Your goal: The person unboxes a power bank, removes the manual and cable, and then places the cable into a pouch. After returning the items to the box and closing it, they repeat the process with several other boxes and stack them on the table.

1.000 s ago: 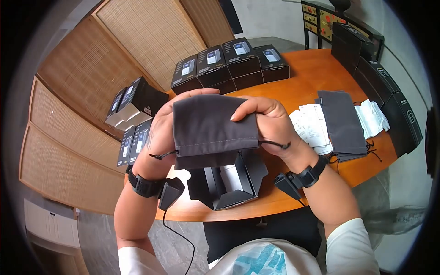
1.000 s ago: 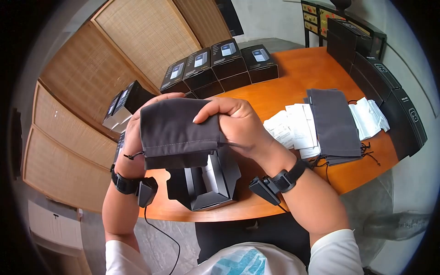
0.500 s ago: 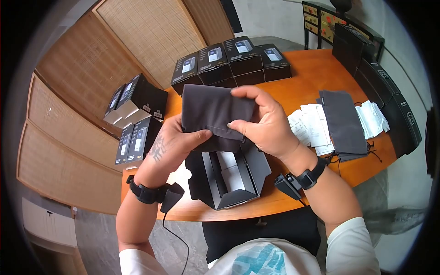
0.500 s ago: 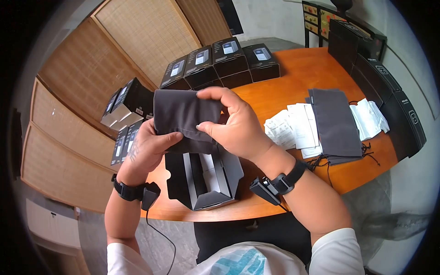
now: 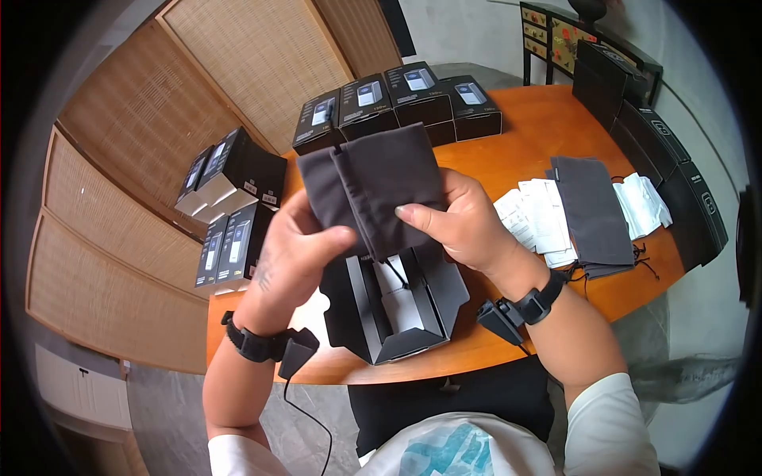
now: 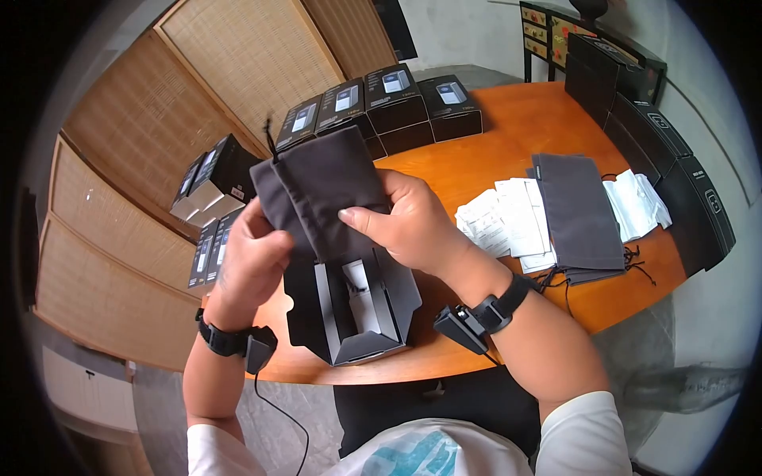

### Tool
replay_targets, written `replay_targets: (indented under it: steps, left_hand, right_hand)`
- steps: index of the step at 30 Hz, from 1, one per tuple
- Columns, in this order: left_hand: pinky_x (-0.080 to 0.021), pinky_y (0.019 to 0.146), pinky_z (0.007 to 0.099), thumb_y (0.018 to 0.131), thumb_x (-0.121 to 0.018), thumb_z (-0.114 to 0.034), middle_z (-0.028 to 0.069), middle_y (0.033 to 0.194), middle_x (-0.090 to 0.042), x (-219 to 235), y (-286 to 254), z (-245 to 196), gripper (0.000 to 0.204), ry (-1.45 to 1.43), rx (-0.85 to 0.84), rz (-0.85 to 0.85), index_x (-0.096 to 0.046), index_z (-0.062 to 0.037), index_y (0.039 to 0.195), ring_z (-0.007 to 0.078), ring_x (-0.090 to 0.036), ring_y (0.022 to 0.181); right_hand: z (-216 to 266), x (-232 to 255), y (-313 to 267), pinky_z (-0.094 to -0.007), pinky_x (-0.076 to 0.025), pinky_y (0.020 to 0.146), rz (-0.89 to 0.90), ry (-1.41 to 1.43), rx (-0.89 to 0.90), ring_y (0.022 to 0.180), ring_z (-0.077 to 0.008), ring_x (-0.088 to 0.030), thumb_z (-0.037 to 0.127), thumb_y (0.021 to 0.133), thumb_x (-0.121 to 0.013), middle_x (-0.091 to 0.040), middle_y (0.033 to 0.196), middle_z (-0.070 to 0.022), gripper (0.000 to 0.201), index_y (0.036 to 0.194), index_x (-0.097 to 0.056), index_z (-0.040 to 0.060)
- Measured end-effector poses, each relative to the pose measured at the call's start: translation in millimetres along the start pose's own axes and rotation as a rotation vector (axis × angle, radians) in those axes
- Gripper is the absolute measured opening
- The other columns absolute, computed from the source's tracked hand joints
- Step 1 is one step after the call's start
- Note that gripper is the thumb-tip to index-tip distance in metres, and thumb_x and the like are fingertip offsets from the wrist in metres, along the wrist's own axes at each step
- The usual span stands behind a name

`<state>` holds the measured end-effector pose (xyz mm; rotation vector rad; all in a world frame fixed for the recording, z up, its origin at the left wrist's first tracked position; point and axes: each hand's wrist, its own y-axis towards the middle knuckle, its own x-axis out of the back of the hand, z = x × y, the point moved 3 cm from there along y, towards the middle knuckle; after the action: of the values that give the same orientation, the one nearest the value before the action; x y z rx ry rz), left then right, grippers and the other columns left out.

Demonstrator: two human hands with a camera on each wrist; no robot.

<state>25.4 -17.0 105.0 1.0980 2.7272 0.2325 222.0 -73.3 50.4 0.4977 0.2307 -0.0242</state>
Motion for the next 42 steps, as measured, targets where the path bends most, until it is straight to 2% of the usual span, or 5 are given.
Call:
replay_targets:
  steps: [11,14,21,32,42]
  left_hand:
    - [-0.053,0.088,0.0269,0.093,-0.068,0.001,0.0050,0.108,-0.072,7.9,-11.5,9.4,0.022,0.339,0.048,-0.136,-0.071,0.0004,0.115,0.0113,-0.066,0.097]
    - [-0.050,0.090,0.0295,0.088,-0.068,0.005,0.0124,0.112,-0.067,4.6,-10.6,-2.4,0.020,0.660,-0.284,0.114,-0.078,-0.0018,0.104,0.0219,-0.063,0.108]
    - [-0.049,0.106,0.0401,0.087,-0.079,-0.023,0.0222,0.141,-0.055,11.6,-19.4,-7.9,0.080,-0.509,0.343,0.278,-0.039,0.0057,0.150,0.0301,-0.062,0.122]
    - [-0.057,0.082,0.0391,0.073,-0.083,-0.004,0.0123,0.107,-0.064,-22.1,-47.7,-6.4,0.043,1.631,-0.253,-0.193,-0.063,-0.0059,0.112,0.0341,-0.067,0.097]
    - [-0.054,0.088,0.0387,0.072,-0.085,-0.016,0.0106,0.113,-0.065,-54.8,-61.7,22.6,0.045,1.516,-0.169,0.388,-0.067,-0.0051,0.113,0.0306,-0.062,0.100]
  right_hand:
    - [-3.0,0.6,1.5,-0.0280,-0.053,0.092,0.082,0.043,0.038,0.105,-0.0129,-0.065,-0.007,0.096,-0.056,-0.072,0.111,-0.0071,0.023,0.109,-0.074,0.0017]
    - [-6.4,6.7,6.4,-0.0285,-0.054,0.092,0.187,-0.005,0.132,0.102,-0.0182,-0.067,-0.008,0.090,-0.065,-0.071,0.111,-0.0106,0.019,0.089,-0.077,0.0063]
    - [5.7,3.9,2.3,-0.0309,-0.052,0.086,0.211,-0.172,0.188,0.097,-0.0215,-0.066,-0.016,0.077,-0.055,-0.070,0.108,-0.0118,0.028,0.067,-0.069,0.0050]
    - [-15.9,5.3,6.5,-0.0276,-0.051,0.078,-0.118,-0.349,0.213,0.087,-0.0195,-0.063,-0.010,0.092,-0.054,-0.064,0.108,-0.0129,0.020,0.100,-0.070,-0.0008]
    - [-14.8,1.5,2.7,-0.0357,-0.055,0.076,-0.095,-0.604,0.294,0.085,-0.0291,-0.067,-0.006,0.089,-0.058,-0.065,0.105,-0.0151,0.015,0.096,-0.070,0.0005]
